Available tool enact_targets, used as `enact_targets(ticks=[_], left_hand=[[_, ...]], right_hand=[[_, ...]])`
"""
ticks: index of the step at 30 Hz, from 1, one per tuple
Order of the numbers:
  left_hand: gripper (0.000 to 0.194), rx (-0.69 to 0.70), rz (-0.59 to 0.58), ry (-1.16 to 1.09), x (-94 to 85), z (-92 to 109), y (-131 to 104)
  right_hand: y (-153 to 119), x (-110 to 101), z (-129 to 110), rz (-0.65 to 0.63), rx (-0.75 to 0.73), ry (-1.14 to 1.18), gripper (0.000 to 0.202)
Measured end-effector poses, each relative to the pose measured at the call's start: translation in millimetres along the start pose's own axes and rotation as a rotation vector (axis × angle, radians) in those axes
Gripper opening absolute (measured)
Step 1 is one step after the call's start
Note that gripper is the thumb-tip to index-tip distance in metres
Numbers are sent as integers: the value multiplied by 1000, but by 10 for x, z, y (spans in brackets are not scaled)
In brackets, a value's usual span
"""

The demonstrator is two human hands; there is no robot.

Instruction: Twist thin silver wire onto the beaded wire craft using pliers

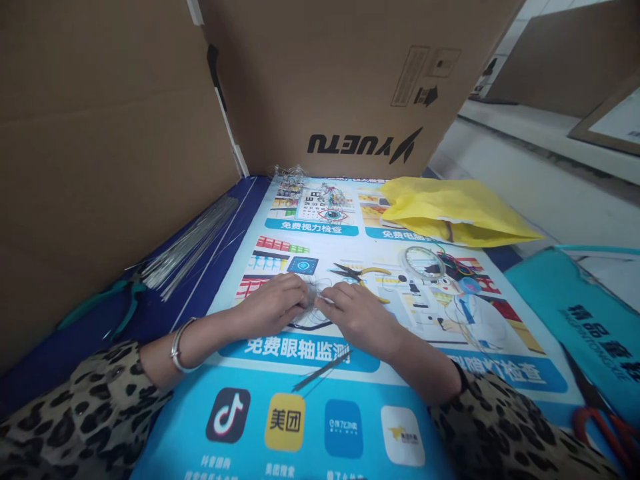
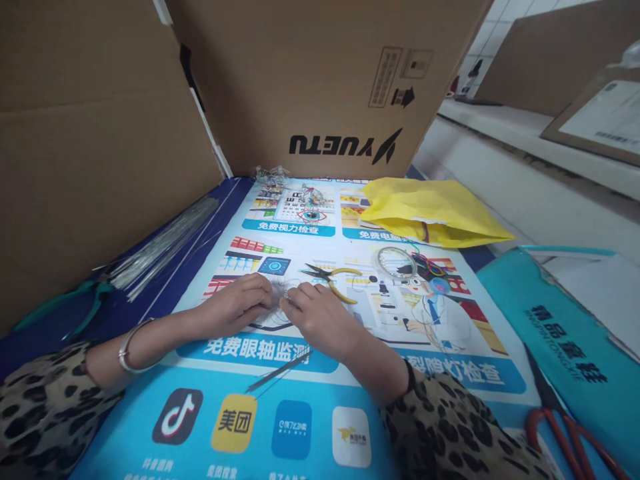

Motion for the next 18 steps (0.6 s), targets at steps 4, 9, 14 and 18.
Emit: enact_targets(ticks=[4, 9, 14, 18], left_hand=[[13, 5, -8, -7, -14, 12, 6], [17, 32, 52, -150, -76, 40, 20], [31, -33, 175, -166, -113, -16, -26], [47, -104, 108, -166, -113, -102, -97]], right_hand=[[-3, 23, 14, 19, 24, 26, 27], [-19, 72, 89, 165, 97, 193, 30], [-4, 55, 113, 220, 135, 286, 31], [19, 29, 97, 116, 162, 283, 42]])
Point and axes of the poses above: each hand's wrist, its own y-axis towards the middle knuckle, its own x-axis out of the palm, z = x × y, the point moved 1 cm from there along y, towards the middle knuckle, and after that the axes turned 10 degrees about x, right-handed, at the moved point
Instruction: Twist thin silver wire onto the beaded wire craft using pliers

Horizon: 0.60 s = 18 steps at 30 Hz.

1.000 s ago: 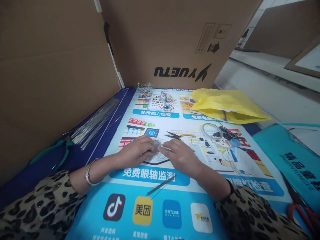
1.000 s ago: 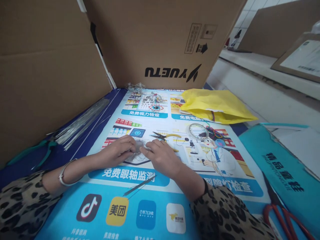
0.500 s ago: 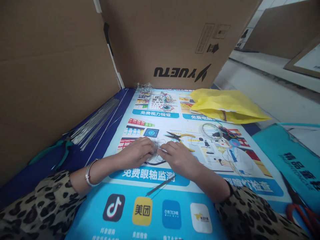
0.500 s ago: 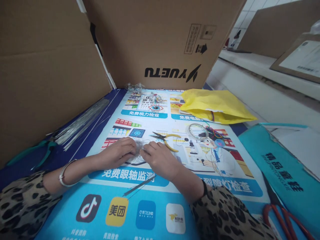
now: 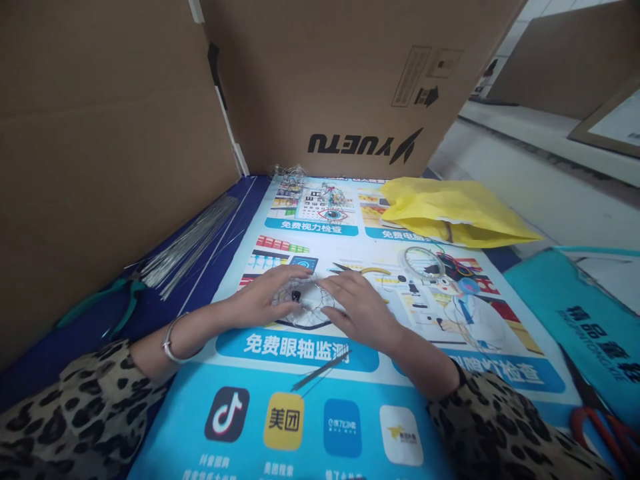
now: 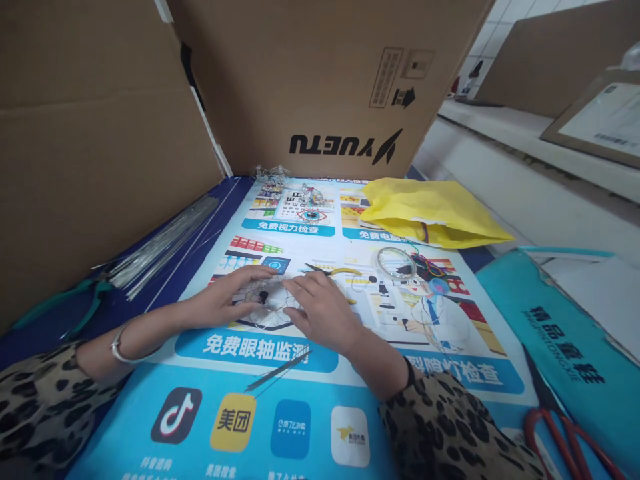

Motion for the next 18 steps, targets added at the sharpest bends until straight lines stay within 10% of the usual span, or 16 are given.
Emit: enact_targets(ticks=[18], left_hand=[[72, -88, -211, 239, 41, -107, -43]], right_hand=[[25, -7, -63, -189, 101, -119, 49]])
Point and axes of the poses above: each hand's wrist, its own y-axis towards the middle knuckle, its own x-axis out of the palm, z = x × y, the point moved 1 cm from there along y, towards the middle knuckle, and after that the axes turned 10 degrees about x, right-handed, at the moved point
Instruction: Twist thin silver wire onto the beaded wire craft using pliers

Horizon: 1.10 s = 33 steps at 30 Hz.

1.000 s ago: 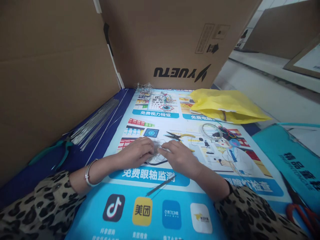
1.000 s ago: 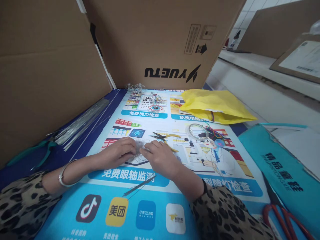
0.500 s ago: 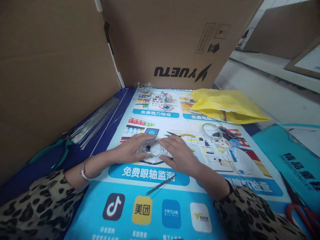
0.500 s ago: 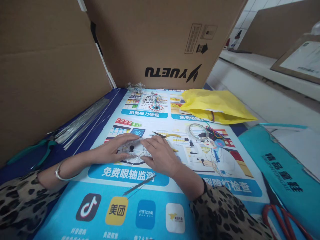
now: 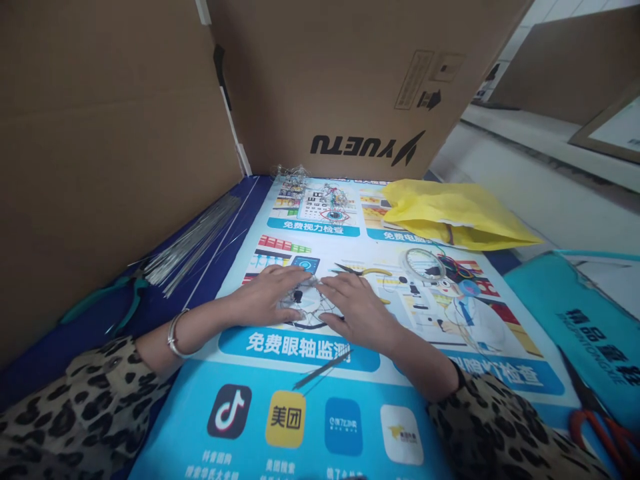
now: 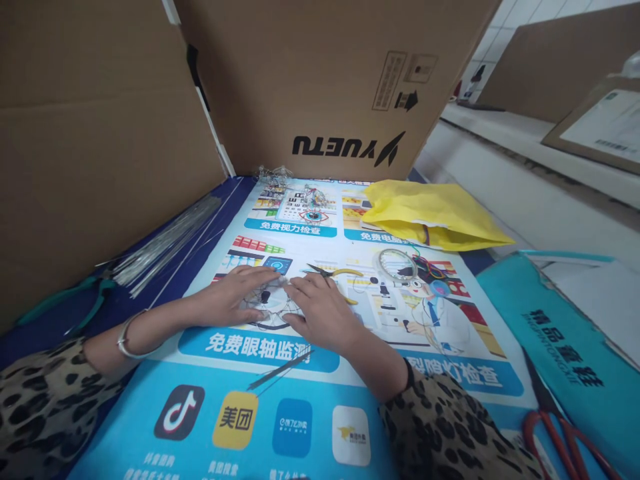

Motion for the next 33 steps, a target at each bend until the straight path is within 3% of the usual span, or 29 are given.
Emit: enact_targets(ticks=[13, 33], left_hand=[[59, 16, 120, -29, -41, -57, -22], [62, -24, 32, 0, -36, -64, 41]], right_hand=[[-5, 18, 46, 100, 4, 26, 45], [25, 28, 30, 60, 38, -5, 47]])
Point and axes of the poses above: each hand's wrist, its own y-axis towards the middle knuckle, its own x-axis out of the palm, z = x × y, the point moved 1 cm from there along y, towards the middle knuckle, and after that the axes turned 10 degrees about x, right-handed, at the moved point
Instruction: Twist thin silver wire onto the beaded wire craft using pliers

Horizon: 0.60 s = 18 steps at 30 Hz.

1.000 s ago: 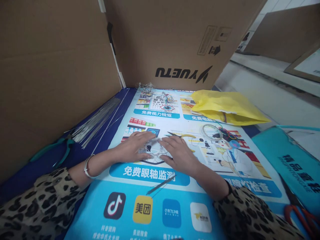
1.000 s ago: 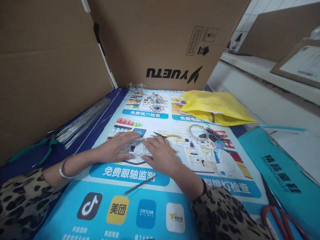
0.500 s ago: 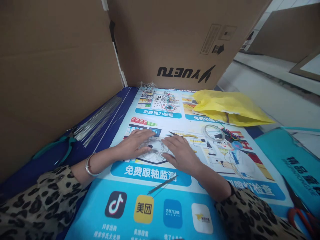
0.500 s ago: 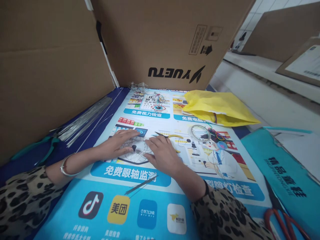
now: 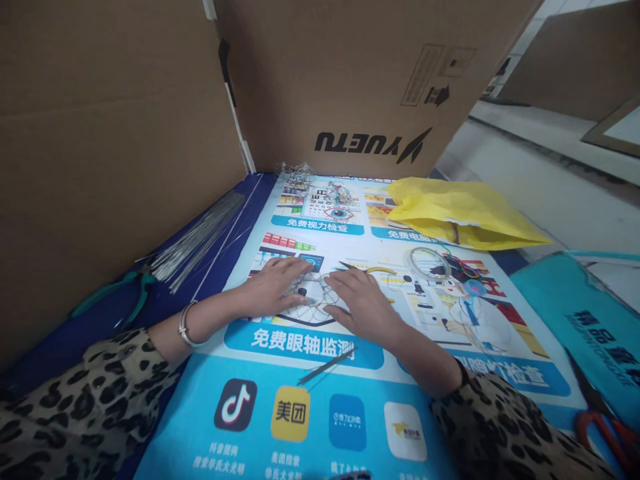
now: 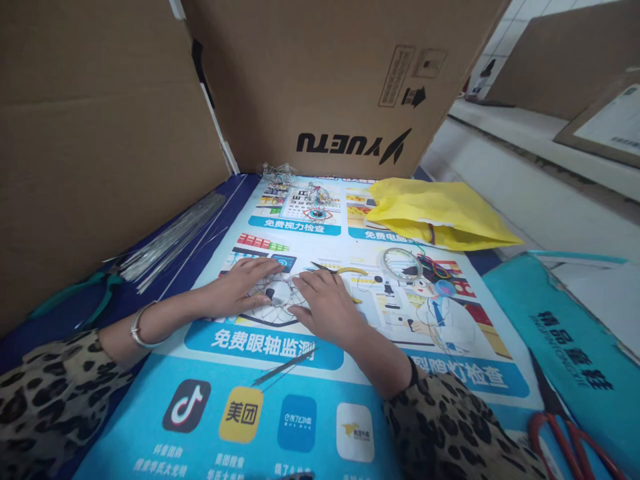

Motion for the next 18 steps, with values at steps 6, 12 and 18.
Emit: enact_targets(ticks=[6, 12, 18], left_hand=[[66, 33, -26, -15, 34, -52, 1], [64, 5, 21, -63, 4, -62, -20], [64, -16, 49, -76, -27, -20, -27]], right_hand=[[10, 1, 11, 7, 2, 0, 48], [21, -9, 23, -1, 26, 11, 49], [12, -4, 31, 24, 12, 22, 48]])
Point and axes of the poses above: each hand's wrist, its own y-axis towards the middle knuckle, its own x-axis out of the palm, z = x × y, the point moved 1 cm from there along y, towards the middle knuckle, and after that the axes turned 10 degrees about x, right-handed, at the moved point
